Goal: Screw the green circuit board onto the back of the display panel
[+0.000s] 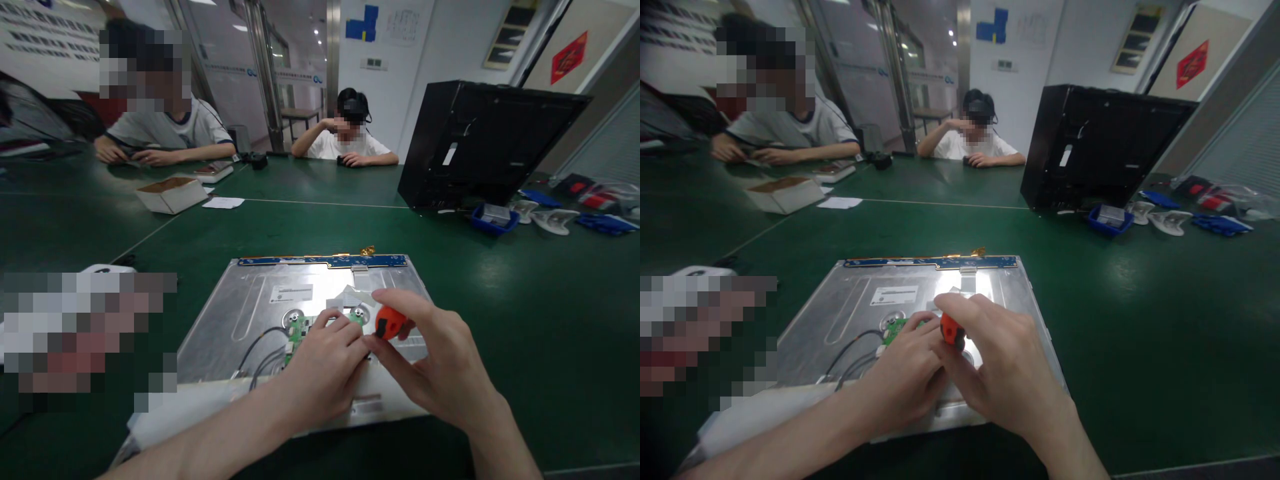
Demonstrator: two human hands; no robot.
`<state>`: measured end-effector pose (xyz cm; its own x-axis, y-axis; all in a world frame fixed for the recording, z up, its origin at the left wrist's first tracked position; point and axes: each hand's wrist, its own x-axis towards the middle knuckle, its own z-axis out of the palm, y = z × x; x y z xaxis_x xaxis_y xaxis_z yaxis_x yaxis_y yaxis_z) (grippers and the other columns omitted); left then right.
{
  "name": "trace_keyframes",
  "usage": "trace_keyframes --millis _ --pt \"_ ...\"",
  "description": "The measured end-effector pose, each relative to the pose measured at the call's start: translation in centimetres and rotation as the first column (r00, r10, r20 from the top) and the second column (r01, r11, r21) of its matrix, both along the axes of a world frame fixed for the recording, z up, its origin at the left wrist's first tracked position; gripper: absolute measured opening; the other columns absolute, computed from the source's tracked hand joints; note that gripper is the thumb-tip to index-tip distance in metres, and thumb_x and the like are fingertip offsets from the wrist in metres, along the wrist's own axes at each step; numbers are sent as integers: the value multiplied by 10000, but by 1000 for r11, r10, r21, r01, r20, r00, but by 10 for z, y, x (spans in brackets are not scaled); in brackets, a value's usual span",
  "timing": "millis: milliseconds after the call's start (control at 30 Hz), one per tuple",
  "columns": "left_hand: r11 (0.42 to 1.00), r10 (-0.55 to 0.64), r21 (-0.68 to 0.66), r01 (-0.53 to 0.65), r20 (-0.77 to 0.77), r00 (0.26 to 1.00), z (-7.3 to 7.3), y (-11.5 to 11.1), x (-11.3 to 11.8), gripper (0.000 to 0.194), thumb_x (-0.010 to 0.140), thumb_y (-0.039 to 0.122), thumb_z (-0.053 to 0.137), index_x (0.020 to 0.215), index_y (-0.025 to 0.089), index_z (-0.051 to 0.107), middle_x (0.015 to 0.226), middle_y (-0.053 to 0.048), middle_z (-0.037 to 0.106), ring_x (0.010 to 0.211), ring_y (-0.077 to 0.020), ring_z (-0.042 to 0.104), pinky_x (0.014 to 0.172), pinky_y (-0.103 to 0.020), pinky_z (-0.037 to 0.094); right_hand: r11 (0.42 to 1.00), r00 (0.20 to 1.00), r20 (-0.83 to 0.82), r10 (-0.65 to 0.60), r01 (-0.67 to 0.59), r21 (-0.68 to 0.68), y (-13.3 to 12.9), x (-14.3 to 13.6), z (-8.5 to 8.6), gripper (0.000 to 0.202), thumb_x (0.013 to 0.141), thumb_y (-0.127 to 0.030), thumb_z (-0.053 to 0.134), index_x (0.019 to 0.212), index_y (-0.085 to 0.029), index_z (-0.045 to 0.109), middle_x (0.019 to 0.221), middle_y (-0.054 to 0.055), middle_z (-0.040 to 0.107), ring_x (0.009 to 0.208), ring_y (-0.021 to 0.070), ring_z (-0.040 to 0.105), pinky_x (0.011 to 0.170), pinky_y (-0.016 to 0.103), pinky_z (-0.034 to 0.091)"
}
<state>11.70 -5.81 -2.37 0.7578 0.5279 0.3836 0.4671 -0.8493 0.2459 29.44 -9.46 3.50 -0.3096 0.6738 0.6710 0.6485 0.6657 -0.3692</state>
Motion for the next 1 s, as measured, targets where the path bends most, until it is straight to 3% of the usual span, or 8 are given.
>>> trace_keyframes --millis 400,767,1000 --pt "999 -15 51 13 49 999 -3 2 1 111 831 116 524 854 189 605 843 -54 684 847 -245 625 934 -446 399 998 1000 -21 22 -23 -52 -3 -2 3 434 888 -167 553 1312 -193 464 981 17 651 770 127 606 785 238 524" --pt "999 8 50 -9 11 1000 -2 1 0 122 834 115 520 869 190 610 856 -53 685 864 -241 623 934 -439 393 999 999 25 -34 33 16 0 -1 2 346 931 -216 567 1267 -209 484 962 23 674 741 127 627 617 240 481" --pt "1000 -1 30 1 9 1000 -4 1 -1 130 833 108 508 868 189 605 867 -53 676 871 -242 614 932 -439 392 1000 1000 22 -18 18 -24 0 -1 1 369 938 -248 571 1292 -209 474 1020 40 669 763 134 621 627 253 489"
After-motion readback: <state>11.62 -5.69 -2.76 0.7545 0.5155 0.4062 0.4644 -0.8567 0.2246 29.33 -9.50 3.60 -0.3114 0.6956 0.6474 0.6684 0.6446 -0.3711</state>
